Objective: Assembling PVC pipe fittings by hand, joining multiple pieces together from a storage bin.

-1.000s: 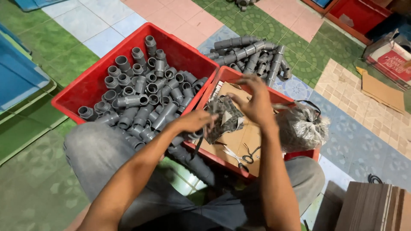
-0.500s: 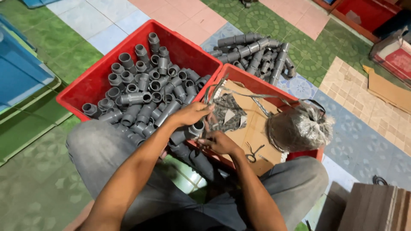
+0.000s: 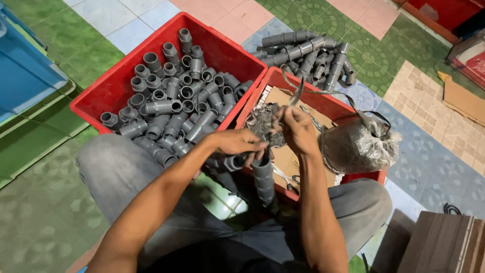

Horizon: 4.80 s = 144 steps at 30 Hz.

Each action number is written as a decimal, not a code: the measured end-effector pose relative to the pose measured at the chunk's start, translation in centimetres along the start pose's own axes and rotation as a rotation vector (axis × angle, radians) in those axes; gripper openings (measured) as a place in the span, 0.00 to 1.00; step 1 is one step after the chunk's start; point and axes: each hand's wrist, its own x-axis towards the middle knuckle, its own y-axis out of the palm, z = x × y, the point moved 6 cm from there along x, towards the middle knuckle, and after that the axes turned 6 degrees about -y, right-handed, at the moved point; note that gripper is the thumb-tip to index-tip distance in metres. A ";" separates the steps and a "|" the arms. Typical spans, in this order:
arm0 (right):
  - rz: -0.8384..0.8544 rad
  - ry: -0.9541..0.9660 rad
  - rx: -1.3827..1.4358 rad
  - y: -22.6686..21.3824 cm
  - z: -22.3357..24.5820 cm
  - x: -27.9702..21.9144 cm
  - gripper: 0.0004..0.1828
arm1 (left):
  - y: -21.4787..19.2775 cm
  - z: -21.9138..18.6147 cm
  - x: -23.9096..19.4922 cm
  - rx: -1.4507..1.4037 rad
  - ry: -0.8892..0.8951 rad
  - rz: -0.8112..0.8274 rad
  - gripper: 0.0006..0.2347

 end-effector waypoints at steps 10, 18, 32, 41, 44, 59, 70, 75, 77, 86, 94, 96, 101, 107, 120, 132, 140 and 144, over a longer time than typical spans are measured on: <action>0.205 0.068 -0.826 -2.2 -3.0 -2.9 0.14 | -0.8 0.3 -0.3 -0.151 0.064 -0.205 0.17; 0.561 0.646 -0.328 -3.9 -20.0 -8.2 0.26 | 2.5 -4.3 -0.4 -0.170 0.152 0.003 0.18; 0.400 0.903 -0.631 -6.3 -23.7 -8.8 0.24 | -1.5 1.3 -0.9 -0.318 -0.065 -0.039 0.22; 0.301 1.059 -0.820 -9.1 -28.5 -9.5 0.34 | -3.4 3.6 -3.0 -0.274 -0.190 -0.103 0.19; 0.268 1.118 -0.878 -9.3 -28.3 -10.9 0.38 | -3.3 4.9 -3.0 -0.314 -0.217 -0.085 0.18; 0.726 0.774 -0.575 3.8 -10.1 -8.0 0.39 | -5.6 7.7 -1.9 -0.198 -0.329 -0.218 0.20; 0.710 0.583 -0.814 8.0 -6.5 -8.6 0.30 | -5.4 6.8 -2.6 -0.104 -0.405 -0.263 0.22; 0.486 0.528 -0.602 8.5 -7.2 -6.3 0.24 | -5.7 8.7 -1.9 -0.157 -0.376 -0.336 0.19; 0.428 0.542 -0.539 7.3 -10.3 -6.7 0.25 | -5.9 9.9 -1.6 -0.200 -0.367 -0.358 0.19; 0.291 0.496 -0.371 5.3 -11.2 -6.4 0.09 | -5.4 10.3 -1.0 -0.200 -0.408 -0.392 0.19; 0.248 0.429 -0.176 3.8 -10.9 -5.5 0.11 | -4.6 5.4 -1.9 -0.321 -0.357 -0.510 0.16; 0.081 0.384 -0.379 2.5 -8.5 -5.1 0.12 | -4.2 2.1 -3.7 -0.377 -0.315 -0.678 0.13; -0.343 0.495 -0.240 -3.3 -12.2 -5.4 0.12 | -5.4 6.1 -1.4 -0.459 -0.227 -0.672 0.15; -0.320 0.519 -0.220 -2.7 -13.1 -5.4 0.11 | -4.0 7.0 0.1 -0.237 -0.338 -0.529 0.13; -0.287 0.366 -0.405 -4.1 -12.4 -4.7 0.13 | -4.3 8.6 1.2 0.105 -0.451 -0.473 0.16; -0.357 0.625 -0.398 -7.3 -22.7 -6.0 0.09 | -2.7 16.0 3.4 0.488 -0.544 -0.393 0.09; -0.117 0.801 -1.038 -9.5 -18.6 -6.9 0.16 | -5.2 10.3 1.3 0.375 -0.444 -0.575 0.12; -0.019 0.801 -1.121 -10.6 -21.1 -7.4 0.16 | -6.0 10.6 0.9 0.398 -0.427 -0.620 0.14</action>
